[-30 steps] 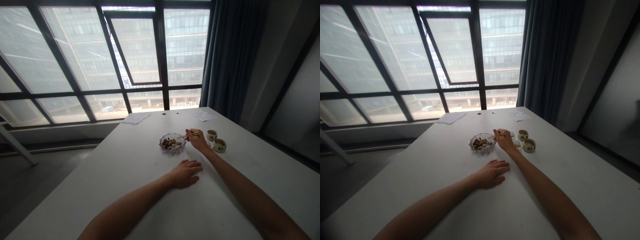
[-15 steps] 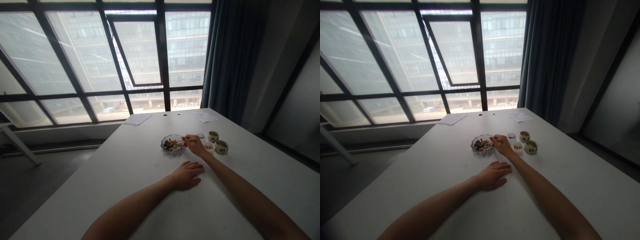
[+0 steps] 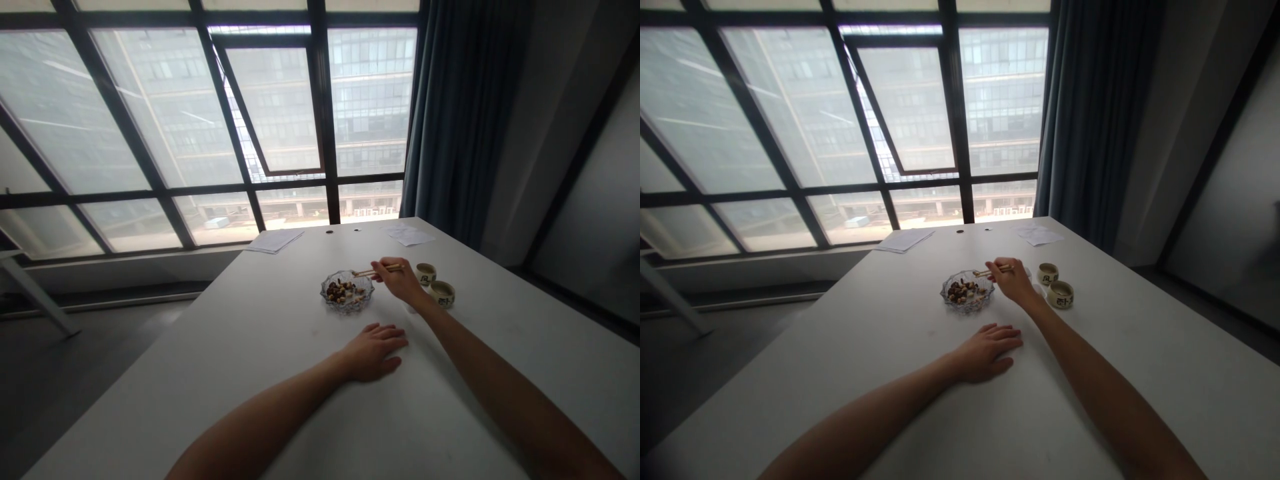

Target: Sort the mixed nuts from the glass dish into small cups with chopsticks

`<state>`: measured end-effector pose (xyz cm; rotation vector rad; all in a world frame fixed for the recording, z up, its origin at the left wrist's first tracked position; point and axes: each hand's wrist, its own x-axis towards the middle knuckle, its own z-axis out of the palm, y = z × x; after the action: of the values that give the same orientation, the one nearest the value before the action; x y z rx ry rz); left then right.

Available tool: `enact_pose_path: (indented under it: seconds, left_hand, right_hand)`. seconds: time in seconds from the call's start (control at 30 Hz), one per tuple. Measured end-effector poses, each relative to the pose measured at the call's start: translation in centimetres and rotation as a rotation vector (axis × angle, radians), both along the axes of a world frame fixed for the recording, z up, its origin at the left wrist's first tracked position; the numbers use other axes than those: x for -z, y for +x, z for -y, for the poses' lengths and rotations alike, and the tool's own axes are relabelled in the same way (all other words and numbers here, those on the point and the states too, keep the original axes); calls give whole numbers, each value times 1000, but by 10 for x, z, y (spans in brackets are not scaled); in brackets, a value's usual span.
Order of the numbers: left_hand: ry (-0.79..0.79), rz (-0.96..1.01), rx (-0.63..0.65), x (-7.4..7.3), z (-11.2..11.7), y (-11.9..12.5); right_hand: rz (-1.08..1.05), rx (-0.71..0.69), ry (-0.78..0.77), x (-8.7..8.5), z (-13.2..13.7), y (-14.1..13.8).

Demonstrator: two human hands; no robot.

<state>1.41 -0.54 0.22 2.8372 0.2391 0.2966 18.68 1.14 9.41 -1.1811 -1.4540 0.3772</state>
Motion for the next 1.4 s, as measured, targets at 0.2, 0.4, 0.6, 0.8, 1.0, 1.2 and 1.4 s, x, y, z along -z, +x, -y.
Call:
enact_pose_path:
  seconds: [0.2, 0.4, 0.6, 0.8, 1.0, 1.2, 1.4]
  left_hand:
    - [-4, 2, 1, 2, -1, 0]
    - [-13, 2, 1, 1, -1, -1]
    - [-13, -1, -3, 1, -1, -1]
    - [0, -6, -5, 1, -1, 0]
    - [6, -2, -1, 3, -2, 0]
    - [5, 4, -3, 4, -2, 0]
    - [-5, 17, -5, 4, -2, 0]
  right_hand:
    - [47, 212, -7, -55, 39, 39]
    - [56, 352, -220, -70, 62, 77]
    - [227, 400, -319, -54, 50, 85]
    - [302, 446, -346, -54, 47, 75]
    - [229, 417, -187, -65, 56, 66]
    - [83, 113, -46, -42, 32, 36]
    - [152, -37, -131, -3, 3, 14]
